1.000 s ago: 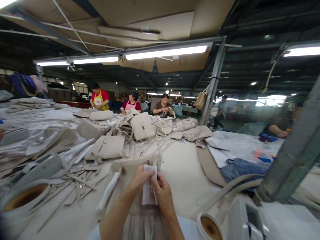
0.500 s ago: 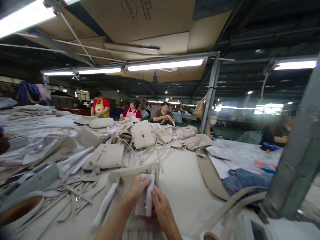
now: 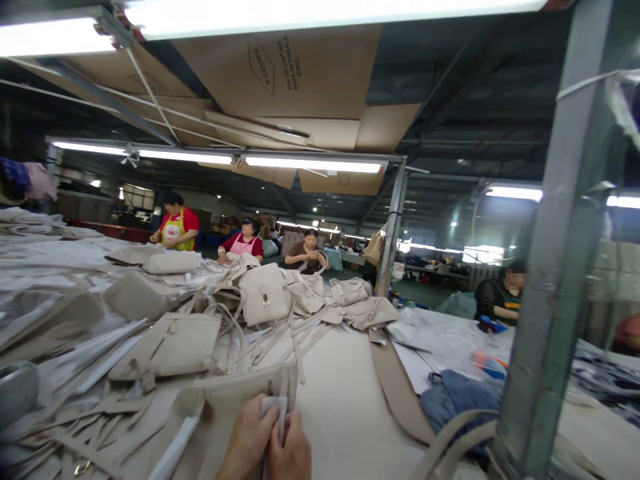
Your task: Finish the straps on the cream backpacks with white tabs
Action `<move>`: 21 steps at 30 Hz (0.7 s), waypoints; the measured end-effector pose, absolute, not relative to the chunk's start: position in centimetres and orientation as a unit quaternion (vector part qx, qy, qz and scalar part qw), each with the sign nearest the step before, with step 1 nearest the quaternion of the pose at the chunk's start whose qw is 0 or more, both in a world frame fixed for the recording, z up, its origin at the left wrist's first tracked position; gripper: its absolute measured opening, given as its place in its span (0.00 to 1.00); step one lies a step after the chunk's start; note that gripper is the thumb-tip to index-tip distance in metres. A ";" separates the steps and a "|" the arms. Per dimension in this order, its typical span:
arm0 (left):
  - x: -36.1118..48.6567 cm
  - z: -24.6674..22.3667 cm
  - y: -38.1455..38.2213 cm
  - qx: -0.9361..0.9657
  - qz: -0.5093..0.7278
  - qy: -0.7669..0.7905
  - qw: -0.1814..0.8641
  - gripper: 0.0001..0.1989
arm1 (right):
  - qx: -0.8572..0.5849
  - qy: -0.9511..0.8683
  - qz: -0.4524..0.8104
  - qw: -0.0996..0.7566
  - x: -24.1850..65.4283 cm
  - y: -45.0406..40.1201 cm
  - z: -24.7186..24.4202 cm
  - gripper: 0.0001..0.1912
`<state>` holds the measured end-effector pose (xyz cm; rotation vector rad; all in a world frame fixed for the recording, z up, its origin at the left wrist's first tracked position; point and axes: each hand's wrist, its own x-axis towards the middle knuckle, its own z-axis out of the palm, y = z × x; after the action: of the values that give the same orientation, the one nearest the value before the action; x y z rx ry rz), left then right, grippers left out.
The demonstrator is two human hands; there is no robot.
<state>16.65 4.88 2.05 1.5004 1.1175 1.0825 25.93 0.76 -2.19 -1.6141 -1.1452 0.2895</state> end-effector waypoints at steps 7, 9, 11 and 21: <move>17.0 2.9 3.9 0.699 0.391 0.509 0.315 0.08 | -0.692 -0.473 0.045 0.543 25.4 1.6 -4.0 0.14; 16.5 3.3 4.3 0.686 0.391 0.480 0.383 0.06 | -0.679 -0.483 0.060 0.550 25.4 1.2 -3.4 0.15; 15.3 3.6 4.7 0.662 0.373 0.414 0.501 0.02 | -0.665 -0.494 0.086 0.553 25.4 0.5 -2.4 0.15; 13.3 2.0 5.4 0.462 0.367 0.255 0.766 0.15 | -0.615 -0.485 0.233 0.576 24.7 -0.8 0.0 0.14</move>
<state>13.33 5.40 2.02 1.0029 0.5532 0.7971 24.70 -0.80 -0.01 -1.4389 -1.1356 0.5463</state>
